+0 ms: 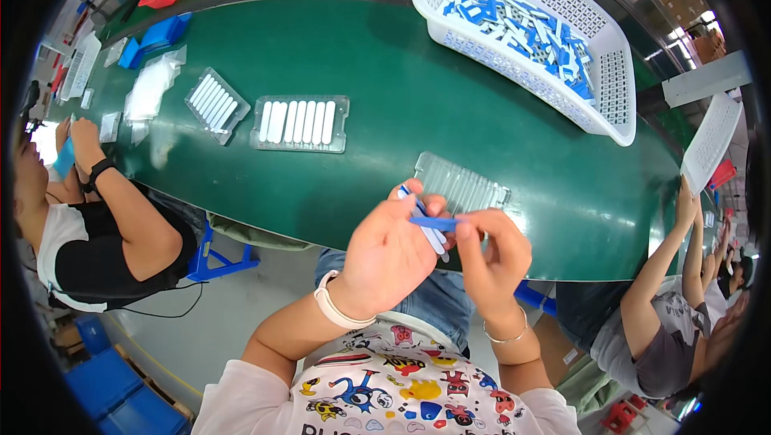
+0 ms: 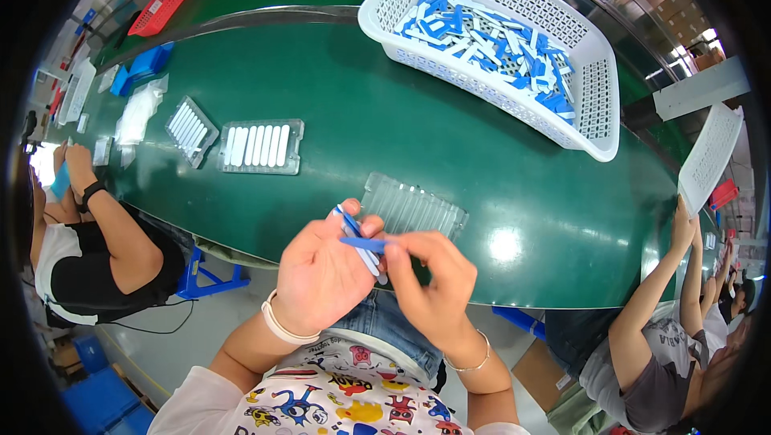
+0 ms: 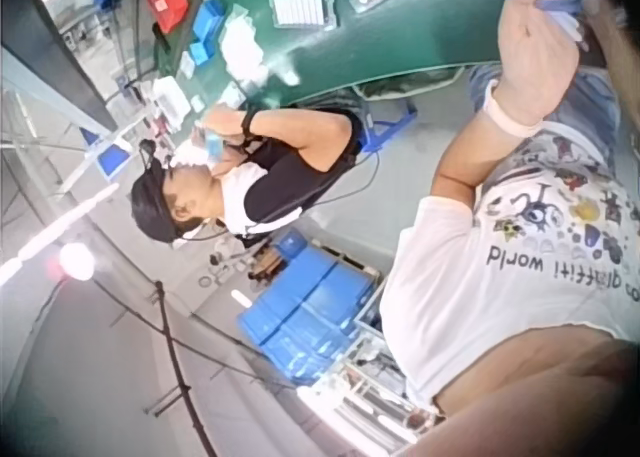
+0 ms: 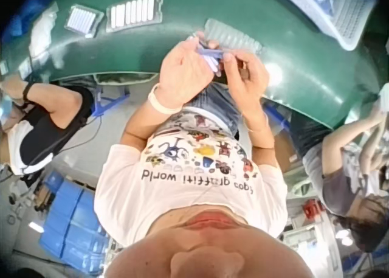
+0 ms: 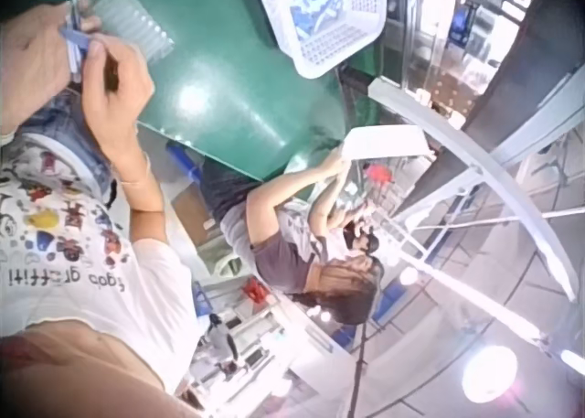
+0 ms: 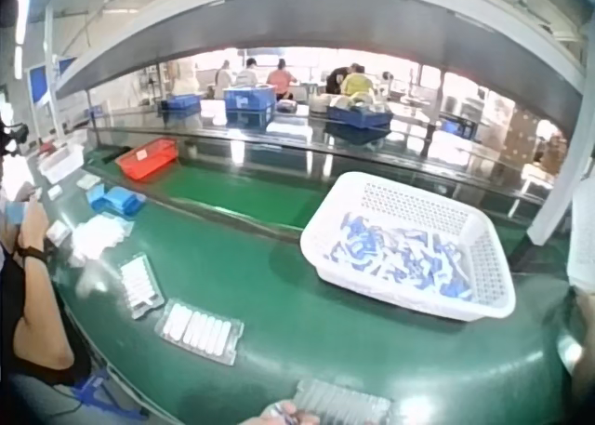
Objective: The person peels plastic protective coverings off small white components by hand, places the components one by one into slots on clear plastic trays, and slides the filled trays along the table.
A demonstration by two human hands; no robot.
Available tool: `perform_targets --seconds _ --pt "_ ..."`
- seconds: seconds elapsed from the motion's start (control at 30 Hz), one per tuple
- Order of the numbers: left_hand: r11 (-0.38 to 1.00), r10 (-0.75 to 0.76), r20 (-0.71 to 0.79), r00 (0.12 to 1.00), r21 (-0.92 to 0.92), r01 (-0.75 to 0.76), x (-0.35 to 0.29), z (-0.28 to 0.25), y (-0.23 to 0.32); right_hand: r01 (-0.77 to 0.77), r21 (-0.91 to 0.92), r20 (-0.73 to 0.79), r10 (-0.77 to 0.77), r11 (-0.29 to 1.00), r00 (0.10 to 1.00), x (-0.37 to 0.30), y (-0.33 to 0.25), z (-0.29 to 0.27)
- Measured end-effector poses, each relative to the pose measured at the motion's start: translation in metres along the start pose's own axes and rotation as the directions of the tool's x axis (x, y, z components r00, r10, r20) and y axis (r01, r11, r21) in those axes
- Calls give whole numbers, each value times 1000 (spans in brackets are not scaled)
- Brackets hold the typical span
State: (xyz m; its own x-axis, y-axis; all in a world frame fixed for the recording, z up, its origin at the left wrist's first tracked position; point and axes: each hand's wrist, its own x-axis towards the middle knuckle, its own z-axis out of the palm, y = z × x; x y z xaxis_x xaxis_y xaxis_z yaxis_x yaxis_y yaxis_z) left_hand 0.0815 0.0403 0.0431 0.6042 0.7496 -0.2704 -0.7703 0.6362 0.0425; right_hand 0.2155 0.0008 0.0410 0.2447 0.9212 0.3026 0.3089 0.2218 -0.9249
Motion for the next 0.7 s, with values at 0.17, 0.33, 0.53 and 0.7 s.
perform_targets --seconds 0.17,0.33,0.53,0.7 --pt "987 -5 -43 999 158 12 -1 0 -10 -405 474 51 435 782 899 7 -1 1" --pt "885 89 -106 990 464 -30 1 -3 -12 -409 406 27 437 817 899 4 5 3" --pt "732 277 -136 951 671 -118 10 3 -9 -362 484 -6 417 796 909 4 9 8" --pt "720 204 -142 969 692 -50 8 6 -12 -253 274 -9 265 928 964 3 2 -11"
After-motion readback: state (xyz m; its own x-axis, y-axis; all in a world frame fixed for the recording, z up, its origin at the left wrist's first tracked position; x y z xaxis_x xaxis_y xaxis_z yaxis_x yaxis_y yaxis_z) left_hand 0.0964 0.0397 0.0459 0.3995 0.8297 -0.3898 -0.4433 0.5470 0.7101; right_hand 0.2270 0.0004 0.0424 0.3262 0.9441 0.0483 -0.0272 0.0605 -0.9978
